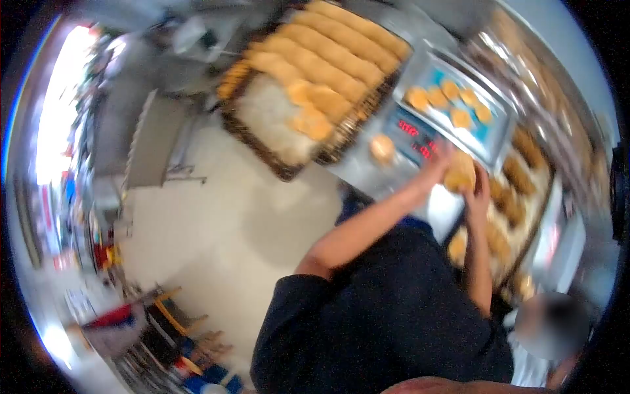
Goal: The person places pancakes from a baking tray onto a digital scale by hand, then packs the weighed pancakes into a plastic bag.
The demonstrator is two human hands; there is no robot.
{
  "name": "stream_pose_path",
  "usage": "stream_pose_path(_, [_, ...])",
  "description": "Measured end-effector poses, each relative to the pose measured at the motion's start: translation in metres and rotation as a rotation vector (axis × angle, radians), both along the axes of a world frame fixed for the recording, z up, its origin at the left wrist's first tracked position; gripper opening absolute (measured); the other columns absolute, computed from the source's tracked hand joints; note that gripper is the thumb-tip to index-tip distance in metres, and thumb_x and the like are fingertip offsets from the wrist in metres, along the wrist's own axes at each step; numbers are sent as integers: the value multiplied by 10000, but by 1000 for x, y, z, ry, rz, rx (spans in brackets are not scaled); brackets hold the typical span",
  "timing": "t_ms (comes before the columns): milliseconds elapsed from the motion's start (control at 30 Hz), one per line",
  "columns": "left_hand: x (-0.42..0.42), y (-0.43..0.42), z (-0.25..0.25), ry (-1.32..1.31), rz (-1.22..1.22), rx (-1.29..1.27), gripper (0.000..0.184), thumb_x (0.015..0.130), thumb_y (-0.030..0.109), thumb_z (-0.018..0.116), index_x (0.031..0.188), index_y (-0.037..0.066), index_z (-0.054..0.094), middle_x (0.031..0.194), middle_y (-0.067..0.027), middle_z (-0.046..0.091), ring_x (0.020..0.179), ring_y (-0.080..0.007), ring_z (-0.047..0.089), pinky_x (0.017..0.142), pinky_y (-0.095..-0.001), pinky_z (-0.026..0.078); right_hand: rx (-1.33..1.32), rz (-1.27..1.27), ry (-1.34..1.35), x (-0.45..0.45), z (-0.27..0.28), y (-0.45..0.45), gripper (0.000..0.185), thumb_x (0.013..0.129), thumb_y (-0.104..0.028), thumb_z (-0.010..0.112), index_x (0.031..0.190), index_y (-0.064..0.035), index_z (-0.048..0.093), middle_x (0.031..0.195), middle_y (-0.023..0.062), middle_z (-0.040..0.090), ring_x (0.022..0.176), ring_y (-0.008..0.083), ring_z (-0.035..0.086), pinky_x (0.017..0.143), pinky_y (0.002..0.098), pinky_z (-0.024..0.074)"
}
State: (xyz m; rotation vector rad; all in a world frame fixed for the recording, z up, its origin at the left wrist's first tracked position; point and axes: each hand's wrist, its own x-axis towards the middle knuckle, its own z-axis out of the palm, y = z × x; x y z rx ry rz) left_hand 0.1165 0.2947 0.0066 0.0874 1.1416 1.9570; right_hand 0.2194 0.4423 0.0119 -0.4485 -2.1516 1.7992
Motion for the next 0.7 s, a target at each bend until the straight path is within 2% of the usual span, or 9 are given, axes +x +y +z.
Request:
stream_pose_path(67, [15, -21, 37, 391, 171, -344, 755, 1092, 596, 378, 1541, -12, 370, 1472, -127, 493, 1400, -234, 440, 1209, -385, 302, -425, -25, -12, 22, 6, 2, 790, 840, -361, 777, 1479, 7, 495, 1441, 153, 568, 1340, 251, 542, 1154, 384, 399])
stream_pose_path(100, [19, -35, 30, 517, 203, -339, 573, 1101, 432, 504, 1468, -7, 479, 1334, -117, 596, 1255, -222, 562, 1116, -360, 416, -577, -46, -35, 35, 6, 2, 784, 835, -292, 755, 1494, 22, 468, 1443, 159, 566, 1348, 260, 536, 1163, 383, 391])
stream_pose_path(167, [23, -63, 24, 637, 293, -472, 221, 1043, 204, 630, 1028, -3, 707, 890, -46, 687, 827, -145, 655, 776, -289, 526, -717, -17, -137, 60, 4, 7, 810, 833, -278, 747, 1515, 20, 428, 1401, 170, 586, 1328, 267, 555, 1150, 387, 427])
stream_pose_path(200, [30, -74, 27, 829, 381, -561, 259, 1002, 171, 672, 827, -15, 631, 742, -96, 593, 678, -189, 571, 665, -333, 459, -741, -6, -198, 72, -2, 8, 805, 828, -280, 751, 1508, 14, 436, 1385, 163, 598, 1289, 260, 588, 1106, 387, 472])
stream_pose_path(233, [37, -82, 18, 878, 421, -620, 254, 982, 139, 693, 798, -17, 614, 705, -102, 548, 639, -218, 537, 650, -347, 446, -771, 11, -257, 83, -8, 6, 801, 823, -282, 755, 1502, 9, 445, 1369, 156, 610, 1250, 252, 620, 1062, 387, 517])
stream_pose_path(300, [53, -98, 5, 889, 343, -668, 226, 939, 153, 749, 840, -1, 616, 746, -100, 553, 664, -247, 539, 651, -362, 455, -869, -71, -445, 101, -19, -6, 781, 817, -288, 756, 1483, -1, 465, 1267, 114, 654, 1046, 180, 683, 839, 317, 597])
stream_pose_path(367, [66, -108, -2, 930, 270, -783, 255, 888, 202, 802, 944, 23, 629, 857, -108, 580, 737, -259, 557, 672, -380, 474, -881, 1, -485, 106, -31, -27, 733, 842, -280, 732, 1476, -13, 477, 1024, 28, 648, 703, 44, 542, 525, 175, 424])
stream_pose_path(500, [76, -97, -14, 1145, 233, -874, 295, 868, 191, 791, 1055, 35, 625, 1009, -137, 611, 862, -350, 606, 746, -459, 501, -822, 129, -452, 98, -52, -53, 700, 884, -262, 708, 1490, -11, 463, 975, 15, 634, 659, 46, 514, 497, 180, 356])
stream_pose_path(700, [73, -84, -39, 1136, 198, -838, 152, 893, 66, 676, 1029, 16, 630, 930, -157, 616, 854, -368, 617, 765, -473, 503, -972, 102, -341, 75, -70, -67, 630, 953, -231, 670, 1499, -8, 448, 929, 22, 624, 578, 56, 470, 478, 199, 345])
